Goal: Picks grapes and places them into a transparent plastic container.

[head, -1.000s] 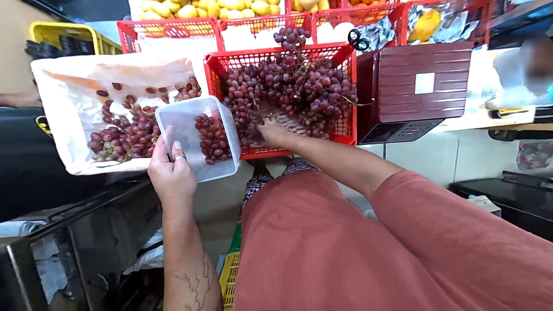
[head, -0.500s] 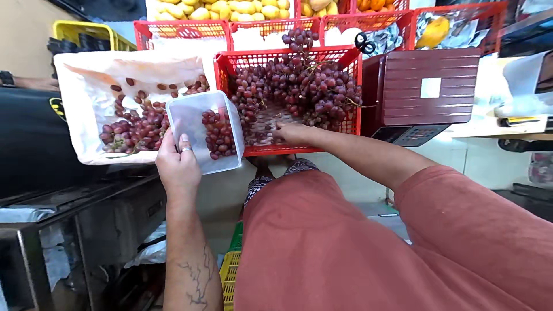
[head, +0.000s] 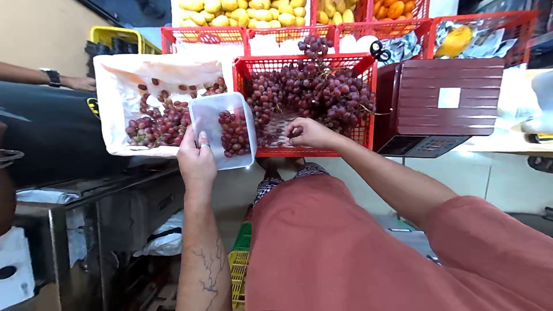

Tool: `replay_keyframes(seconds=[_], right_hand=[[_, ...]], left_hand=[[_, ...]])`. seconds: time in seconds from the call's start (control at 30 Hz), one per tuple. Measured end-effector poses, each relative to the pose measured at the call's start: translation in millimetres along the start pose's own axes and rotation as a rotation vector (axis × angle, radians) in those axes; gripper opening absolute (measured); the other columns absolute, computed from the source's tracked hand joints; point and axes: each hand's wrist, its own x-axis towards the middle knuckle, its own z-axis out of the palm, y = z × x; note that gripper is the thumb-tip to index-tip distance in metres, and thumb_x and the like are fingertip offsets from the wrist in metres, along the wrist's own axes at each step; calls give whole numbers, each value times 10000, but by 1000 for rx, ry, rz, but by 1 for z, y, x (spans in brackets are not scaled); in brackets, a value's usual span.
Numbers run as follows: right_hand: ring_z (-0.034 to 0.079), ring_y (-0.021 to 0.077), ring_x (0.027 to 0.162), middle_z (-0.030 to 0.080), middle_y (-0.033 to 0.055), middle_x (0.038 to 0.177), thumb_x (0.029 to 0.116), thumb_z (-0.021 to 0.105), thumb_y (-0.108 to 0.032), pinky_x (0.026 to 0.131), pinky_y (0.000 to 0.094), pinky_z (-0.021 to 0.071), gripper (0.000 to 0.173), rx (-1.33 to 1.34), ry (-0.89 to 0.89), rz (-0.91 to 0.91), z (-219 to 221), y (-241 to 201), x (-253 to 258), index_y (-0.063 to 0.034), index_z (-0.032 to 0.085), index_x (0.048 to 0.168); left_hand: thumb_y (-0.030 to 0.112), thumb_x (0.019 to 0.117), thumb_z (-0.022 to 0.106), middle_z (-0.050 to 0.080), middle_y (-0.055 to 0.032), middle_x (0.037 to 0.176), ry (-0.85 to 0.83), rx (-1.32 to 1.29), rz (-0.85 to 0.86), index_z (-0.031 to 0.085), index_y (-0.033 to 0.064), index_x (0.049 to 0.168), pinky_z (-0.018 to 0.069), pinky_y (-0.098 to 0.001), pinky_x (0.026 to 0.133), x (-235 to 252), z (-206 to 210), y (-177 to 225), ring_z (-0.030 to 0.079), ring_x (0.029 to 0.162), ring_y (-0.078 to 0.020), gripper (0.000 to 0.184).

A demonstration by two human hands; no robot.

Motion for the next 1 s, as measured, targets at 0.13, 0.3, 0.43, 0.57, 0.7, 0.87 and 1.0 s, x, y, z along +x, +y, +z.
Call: replay_keyframes(seconds=[0.13, 0.3, 0.43, 0.57, 0.7, 0.87, 1.0], right_hand=[[677, 155, 1065, 639, 100, 1218, 866, 778, -35, 866, 316, 638, 224, 235, 144, -416, 3, -112, -34, -36, 725, 1084], [653, 192, 1074, 669, 104, 1206, 927, 682, -63, 922, 342, 554, 235, -354, -38, -789, 20, -171, 5, -121, 771, 1137], [665, 148, 1055, 692, 81, 1164, 971, 598, -19, 929, 317, 566, 226, -279, 204, -652, -20, -170, -11, -68, 745, 1136], [678, 276, 1088, 695, 116, 1172, 959, 633, -106, 950, 526, 560, 275, -563, 56, -76, -30, -73, -10, -117, 687, 1228], [655, 472, 1062, 563, 240, 1386, 879, 713, -85, 821, 668, 555, 417, -862, -107, 208, 8, 34, 12, -160, 682, 1288], [622, 538, 1078, 491, 293, 1460, 907, 712, -82, 802, 684, 542, 488, -983, -146, 308, 29, 57, 30, -181, 636, 1379], [639, 494, 1090, 552, 259, 1409, 931, 680, -72, 840, 663, 547, 297, -1013, -241, 237, 21, 59, 33, -80, 707, 1226]], left_hand=[[252, 1105, 422, 704, -95, 1194, -14, 12, 2, 555, 198, 1463, 565, -417, 861, -1, 0, -4, 694, 963, -174, 385], [234, 1098, 423, 694, -141, 1206, -10, 37, 30, 575, 99, 1415, 541, -460, 950, 4, 4, 6, 684, 1068, -209, 377], [247, 1105, 392, 687, -170, 1182, -25, 69, 16, 575, 104, 1407, 534, -520, 914, 3, 4, 11, 684, 1034, -261, 381], [250, 1103, 376, 694, -135, 1175, -22, 31, 12, 572, 137, 1422, 550, -470, 887, 5, 2, 3, 686, 999, -209, 391], [224, 1100, 390, 699, -129, 1166, -2, 3, 17, 576, 136, 1421, 558, -444, 873, 5, 3, 0, 689, 985, -198, 382], [223, 1104, 392, 695, -107, 1239, -27, 31, 12, 536, 172, 1475, 570, -447, 897, 2, -2, -2, 701, 1033, -196, 401], [230, 1106, 395, 706, -124, 1163, -28, 28, 7, 541, 172, 1468, 572, -444, 821, 1, -2, -3, 700, 938, -212, 395]])
